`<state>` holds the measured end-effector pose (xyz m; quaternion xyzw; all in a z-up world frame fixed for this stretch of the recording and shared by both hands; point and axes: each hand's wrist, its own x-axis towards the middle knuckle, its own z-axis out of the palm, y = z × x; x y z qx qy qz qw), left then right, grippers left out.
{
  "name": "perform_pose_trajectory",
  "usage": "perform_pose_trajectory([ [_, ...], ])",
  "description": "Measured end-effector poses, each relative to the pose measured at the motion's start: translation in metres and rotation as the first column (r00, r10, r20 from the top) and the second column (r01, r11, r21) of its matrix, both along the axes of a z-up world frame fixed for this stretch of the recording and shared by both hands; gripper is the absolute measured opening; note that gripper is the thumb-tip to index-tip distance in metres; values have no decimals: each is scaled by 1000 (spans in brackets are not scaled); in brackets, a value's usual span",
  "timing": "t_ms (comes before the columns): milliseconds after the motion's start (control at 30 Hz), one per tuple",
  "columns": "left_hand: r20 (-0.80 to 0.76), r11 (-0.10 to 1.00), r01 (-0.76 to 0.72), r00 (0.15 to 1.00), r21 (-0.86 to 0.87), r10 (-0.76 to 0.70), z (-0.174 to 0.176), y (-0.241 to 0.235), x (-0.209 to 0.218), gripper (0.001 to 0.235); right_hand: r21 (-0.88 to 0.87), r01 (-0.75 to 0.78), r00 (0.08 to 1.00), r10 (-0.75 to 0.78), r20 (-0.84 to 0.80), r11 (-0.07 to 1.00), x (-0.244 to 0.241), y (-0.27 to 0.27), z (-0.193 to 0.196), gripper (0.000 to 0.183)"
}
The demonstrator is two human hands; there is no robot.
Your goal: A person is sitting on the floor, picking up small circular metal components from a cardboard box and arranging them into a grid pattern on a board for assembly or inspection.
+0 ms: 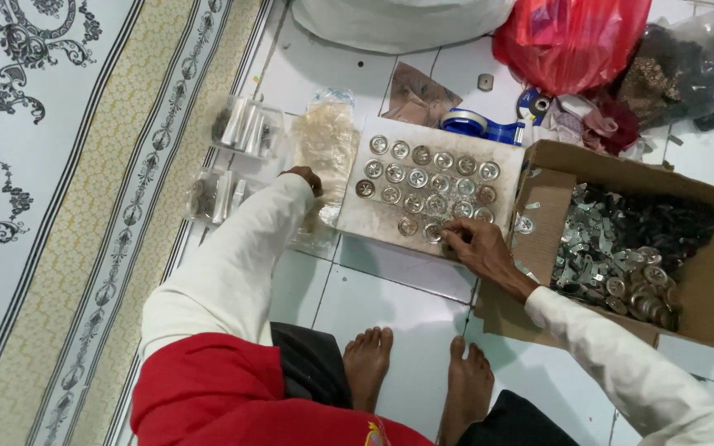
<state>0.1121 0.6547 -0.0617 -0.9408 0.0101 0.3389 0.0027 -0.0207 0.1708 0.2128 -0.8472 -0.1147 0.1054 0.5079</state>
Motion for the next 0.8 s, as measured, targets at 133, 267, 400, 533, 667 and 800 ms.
perform_pose_trajectory([
  [133, 202, 984, 134, 967, 118, -156, 0, 8, 50, 18, -11, -7, 1000, 8, 8, 1000, 0, -1, -4, 11],
  [267, 37, 996, -24, 999, 83, 21, 61, 5, 36, 20, -14, -12, 1000, 12, 5, 1000, 0, -2, -9, 11],
  [400, 24, 990, -136, 990, -42, 137, 99, -11, -6, 25, -21, -20, 1000, 20, -6, 1000, -1, 0, -5, 11],
  [533, 4, 963, -217, 975, -161, 221, 142, -27, -17, 30, -43, -39, 999, 39, 12, 998, -1, -4, -13, 14],
  [667, -56, 953, -219, 976, -211, 212, 172, -32, -7, 40, -62, -47, 998, 45, -31, 997, 0, -6, -21, 13],
  [800, -75, 984, -71, 995, -163, 60, 143, -19, 13, 59, -91, -52, 997, 47, -56, 995, -2, -5, -14, 13],
])
